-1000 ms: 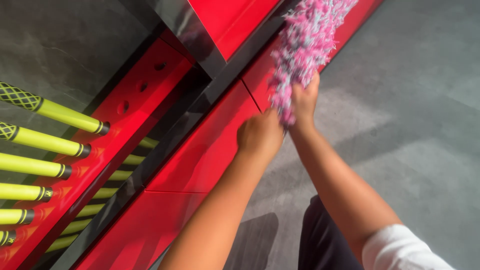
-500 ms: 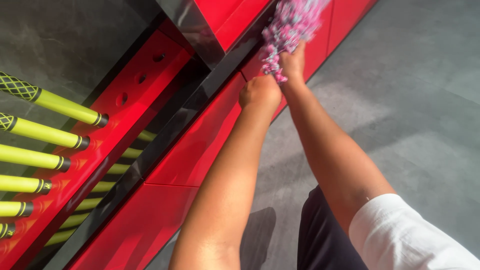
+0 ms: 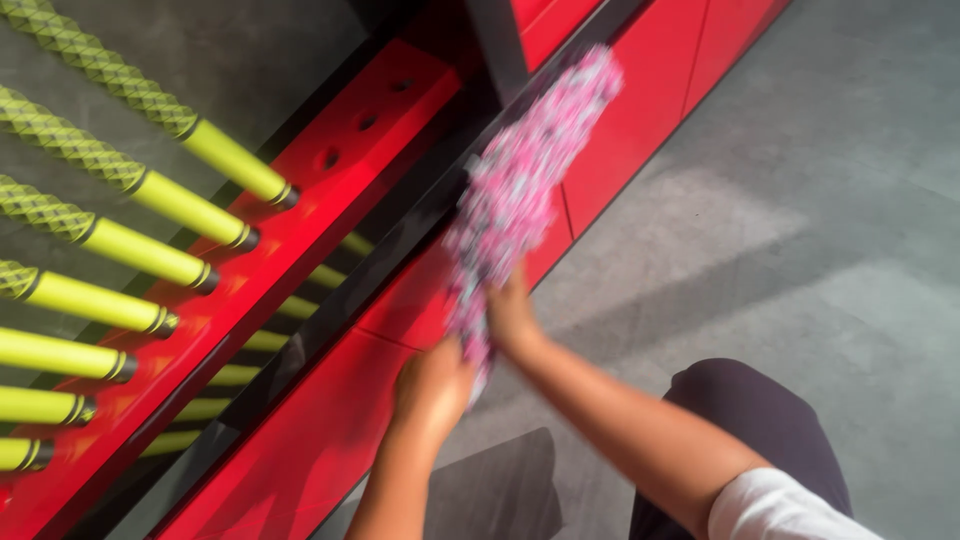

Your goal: The person cleans the interior and edges of a red shelving unit using a pink duster.

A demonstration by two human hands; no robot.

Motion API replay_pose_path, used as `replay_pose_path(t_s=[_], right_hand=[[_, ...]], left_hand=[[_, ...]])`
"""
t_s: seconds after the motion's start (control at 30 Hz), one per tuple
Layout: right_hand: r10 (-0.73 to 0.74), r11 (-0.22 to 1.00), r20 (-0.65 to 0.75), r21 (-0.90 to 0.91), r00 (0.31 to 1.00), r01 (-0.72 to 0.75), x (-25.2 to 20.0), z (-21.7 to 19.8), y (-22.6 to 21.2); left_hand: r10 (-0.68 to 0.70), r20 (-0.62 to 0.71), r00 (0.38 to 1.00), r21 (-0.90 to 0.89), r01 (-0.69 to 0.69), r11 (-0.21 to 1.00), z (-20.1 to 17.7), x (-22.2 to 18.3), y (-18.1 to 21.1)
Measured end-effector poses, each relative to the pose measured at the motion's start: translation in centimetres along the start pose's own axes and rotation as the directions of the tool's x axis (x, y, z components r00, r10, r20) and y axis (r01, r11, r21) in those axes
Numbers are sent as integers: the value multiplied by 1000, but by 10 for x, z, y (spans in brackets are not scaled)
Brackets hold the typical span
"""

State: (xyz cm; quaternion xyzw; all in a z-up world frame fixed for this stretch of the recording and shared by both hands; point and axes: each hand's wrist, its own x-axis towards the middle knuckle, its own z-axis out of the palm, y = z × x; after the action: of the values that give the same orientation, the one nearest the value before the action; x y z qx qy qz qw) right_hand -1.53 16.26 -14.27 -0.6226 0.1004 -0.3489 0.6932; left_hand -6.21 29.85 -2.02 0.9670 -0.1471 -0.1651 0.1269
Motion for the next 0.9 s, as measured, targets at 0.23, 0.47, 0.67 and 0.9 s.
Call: replay_pose_path(t_s=[0.23, 0.47, 0.67, 0.9], right_hand=[[346, 864, 518, 148, 782, -481, -251, 137, -64], [436, 823, 407, 181, 803, -539, -266, 176, -56], [-44, 937, 127, -338, 991, 85, -95, 89, 9], [312, 950, 170, -74, 935, -304, -162, 133, -29]], left_hand=[[-340, 93, 936, -150, 351, 924, 15, -154, -217], [-238, 73, 968, -243, 249, 938, -2, -162, -265], [153, -12, 988, -131, -153, 979, -19, -40, -149], [69, -14, 998, -124, -70, 990, -15, -103, -212]])
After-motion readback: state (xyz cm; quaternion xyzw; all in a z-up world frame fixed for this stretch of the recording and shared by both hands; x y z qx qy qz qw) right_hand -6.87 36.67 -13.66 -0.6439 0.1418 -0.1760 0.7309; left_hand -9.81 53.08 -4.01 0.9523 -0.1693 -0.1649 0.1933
